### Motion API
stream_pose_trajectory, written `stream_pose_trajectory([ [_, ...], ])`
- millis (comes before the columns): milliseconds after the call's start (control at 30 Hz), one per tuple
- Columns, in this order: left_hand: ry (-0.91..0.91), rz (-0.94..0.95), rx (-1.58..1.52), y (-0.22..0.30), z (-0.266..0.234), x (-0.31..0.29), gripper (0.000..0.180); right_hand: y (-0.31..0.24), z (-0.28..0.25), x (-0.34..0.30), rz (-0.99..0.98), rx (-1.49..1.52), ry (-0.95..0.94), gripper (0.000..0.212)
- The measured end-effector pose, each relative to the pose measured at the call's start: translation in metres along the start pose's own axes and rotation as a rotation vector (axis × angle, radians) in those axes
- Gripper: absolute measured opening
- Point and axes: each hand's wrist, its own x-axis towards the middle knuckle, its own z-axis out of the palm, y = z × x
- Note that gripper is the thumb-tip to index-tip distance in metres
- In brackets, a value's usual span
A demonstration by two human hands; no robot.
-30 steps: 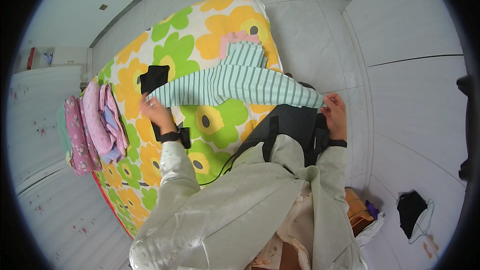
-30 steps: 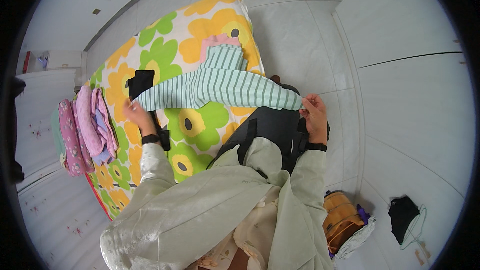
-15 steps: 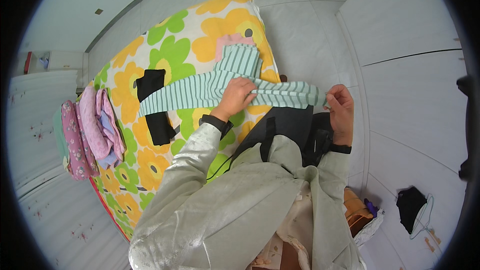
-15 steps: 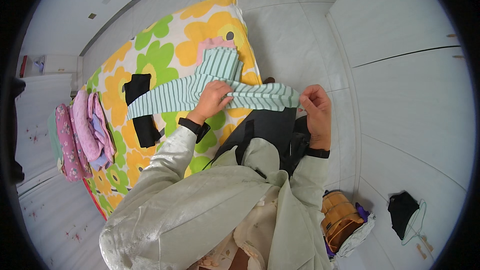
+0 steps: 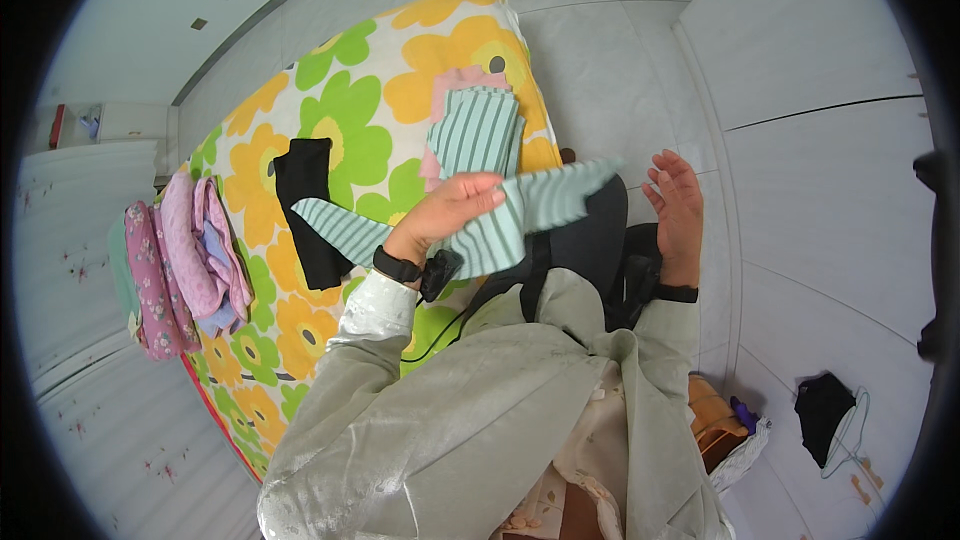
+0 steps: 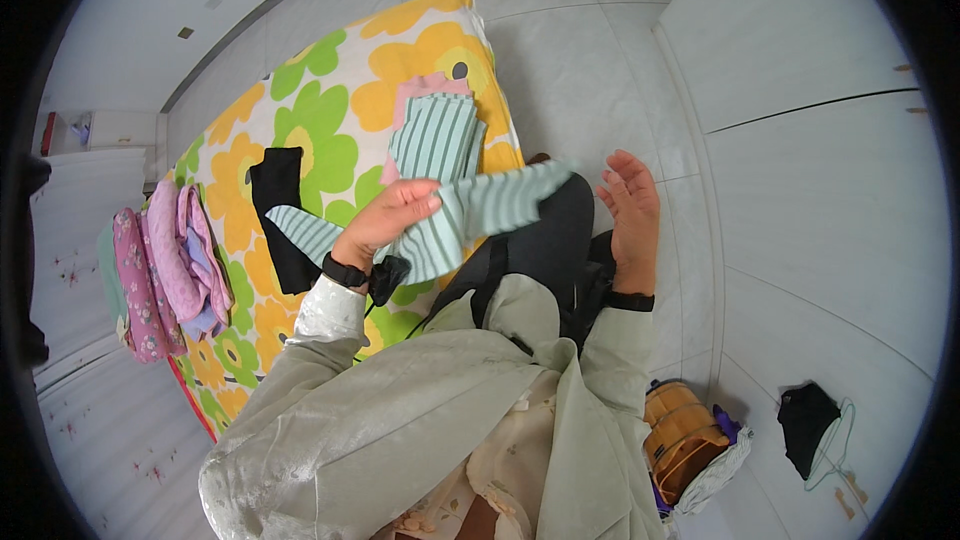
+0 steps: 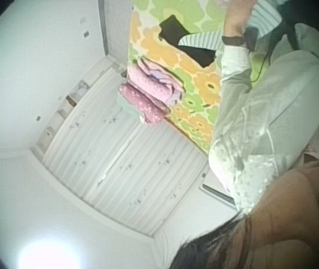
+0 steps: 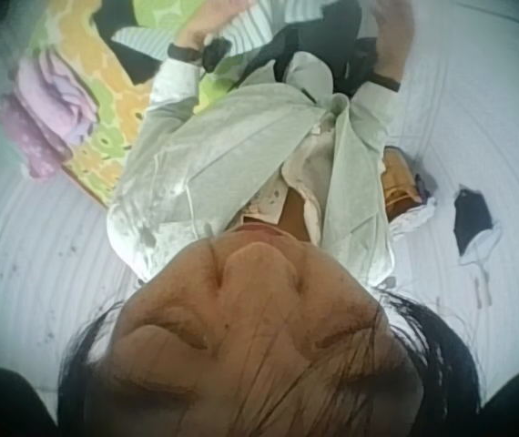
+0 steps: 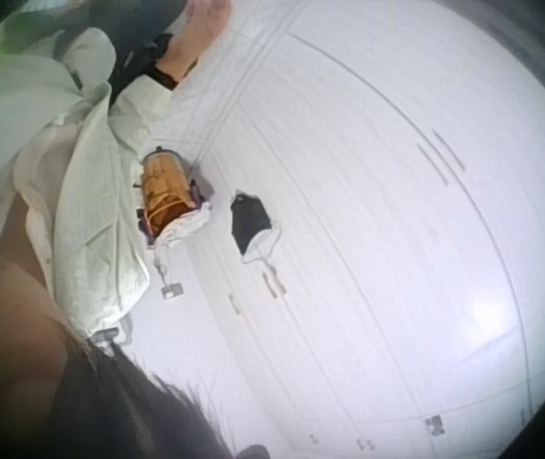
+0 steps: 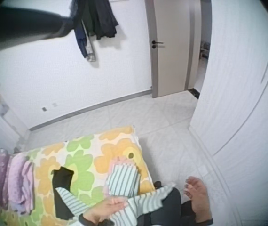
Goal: The person folds a light-colored cloth and then a striped cloth on a floral-patterned mat, smoothing and aligning edges by hand. The folded items are stacked on the mat as the task proceeds.
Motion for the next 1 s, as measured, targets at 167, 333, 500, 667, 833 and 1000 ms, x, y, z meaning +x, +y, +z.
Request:
stream_pose_trajectory([
  [167, 0.134, 0.114, -0.209, 0.017, 0.014, 0.016, 0.029, 0.005, -0.001, -0.007, 0.136, -0.068, -0.469, 0.025],
  [333, 0.074, 0.101, -0.462, 0.022, 0.026, 0.027, 0.049, 0.019, 0.028, -0.019, 0.196, 0.087, -0.959, 0.065],
  [500, 0.085, 0.106, -0.380, 0.018, 0.040, 0.036, 0.051, 0.021, 0.052, -0.033, 0.103, 0.145, -0.905, 0.064],
  [667, 0.107, 0.214, -0.117, 0.005, 0.046, 0.037, 0.053, 0.018, 0.048, -0.028, 0.158, -0.145, -0.740, 0.042],
  [833, 0.134, 0.186, 0.128, -0.025, 0.040, 0.035, 0.047, 0.023, 0.035, -0.024, 0.059, -0.120, -0.511, 0.033],
  [1000, 0.221, 0.292, 0.559, -0.063, 0.033, 0.031, 0.030, 0.021, 0.018, -0.020, 0.103, 0.279, -0.366, 0.030],
])
